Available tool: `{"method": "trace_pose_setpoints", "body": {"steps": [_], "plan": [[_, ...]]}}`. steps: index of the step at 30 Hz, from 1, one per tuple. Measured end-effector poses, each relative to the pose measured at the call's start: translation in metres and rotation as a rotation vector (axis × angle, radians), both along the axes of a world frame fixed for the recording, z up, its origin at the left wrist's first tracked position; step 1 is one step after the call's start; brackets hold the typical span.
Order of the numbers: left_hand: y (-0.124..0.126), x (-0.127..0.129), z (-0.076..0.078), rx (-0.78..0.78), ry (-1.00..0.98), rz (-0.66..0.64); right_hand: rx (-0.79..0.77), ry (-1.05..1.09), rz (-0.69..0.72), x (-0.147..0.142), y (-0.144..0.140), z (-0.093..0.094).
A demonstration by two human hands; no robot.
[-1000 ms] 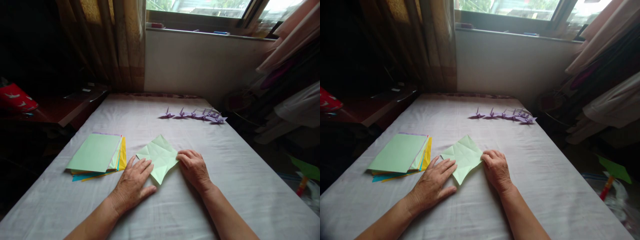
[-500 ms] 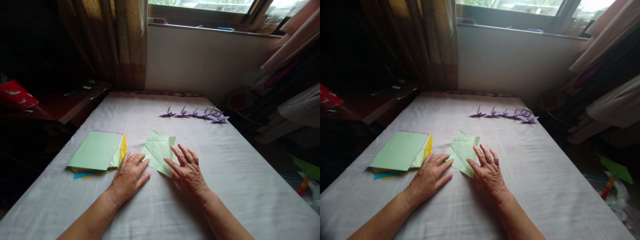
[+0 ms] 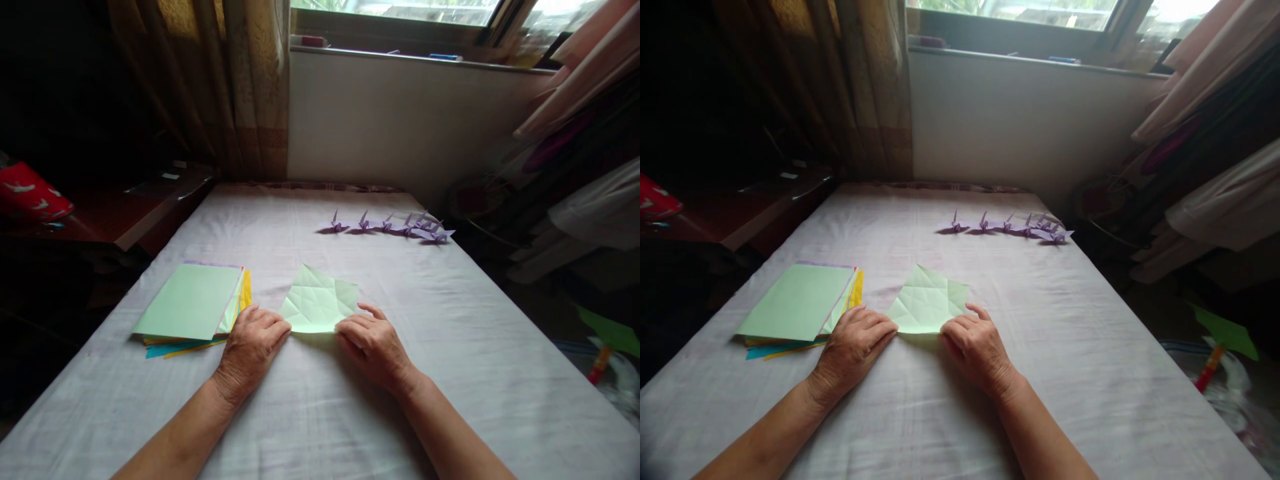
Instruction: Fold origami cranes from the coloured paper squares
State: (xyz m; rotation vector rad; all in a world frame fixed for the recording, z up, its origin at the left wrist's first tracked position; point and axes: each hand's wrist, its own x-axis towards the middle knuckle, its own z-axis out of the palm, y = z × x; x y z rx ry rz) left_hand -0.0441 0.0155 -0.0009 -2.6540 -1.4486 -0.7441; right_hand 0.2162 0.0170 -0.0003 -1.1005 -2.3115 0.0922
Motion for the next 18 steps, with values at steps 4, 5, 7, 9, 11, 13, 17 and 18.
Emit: {"method": "trace_pose_setpoints", "body": {"steps": [4, 5, 7, 9, 11, 13, 17, 18], "plan": [[0.000, 0.000, 0.002, -0.023, -0.008, -0.009, -0.093, 0.049, 0.063, 0.005, 0.003, -0.001], [0.000, 0.000, 0.001, -0.027, -0.012, -0.012, -0.112, 0.067, 0.081, 0.006, 0.004, 0.000], [0.001, 0.001, 0.000, -0.025, -0.005, -0.018, -0.154, 0.099, 0.078, 0.009, 0.006, 0.001], [0.001, 0.002, -0.002, -0.021, 0.013, -0.027, -0.223, 0.107, 0.027, 0.011, 0.010, 0.004], [0.001, 0.004, -0.003, -0.021, 0.030, -0.025, -0.310, 0.108, -0.043, 0.011, 0.014, 0.008], [0.001, 0.005, -0.005, -0.033, 0.046, -0.007, -0.371, 0.130, -0.107, 0.009, 0.019, 0.010], [0.002, 0.003, -0.006, -0.040, 0.050, 0.065, -0.377, 0.171, -0.227, 0.001, 0.022, 0.005], [0.002, 0.002, -0.006, -0.015, 0.043, 0.089, -0.348, 0.170, -0.253, -0.001, 0.022, 0.002]]}}
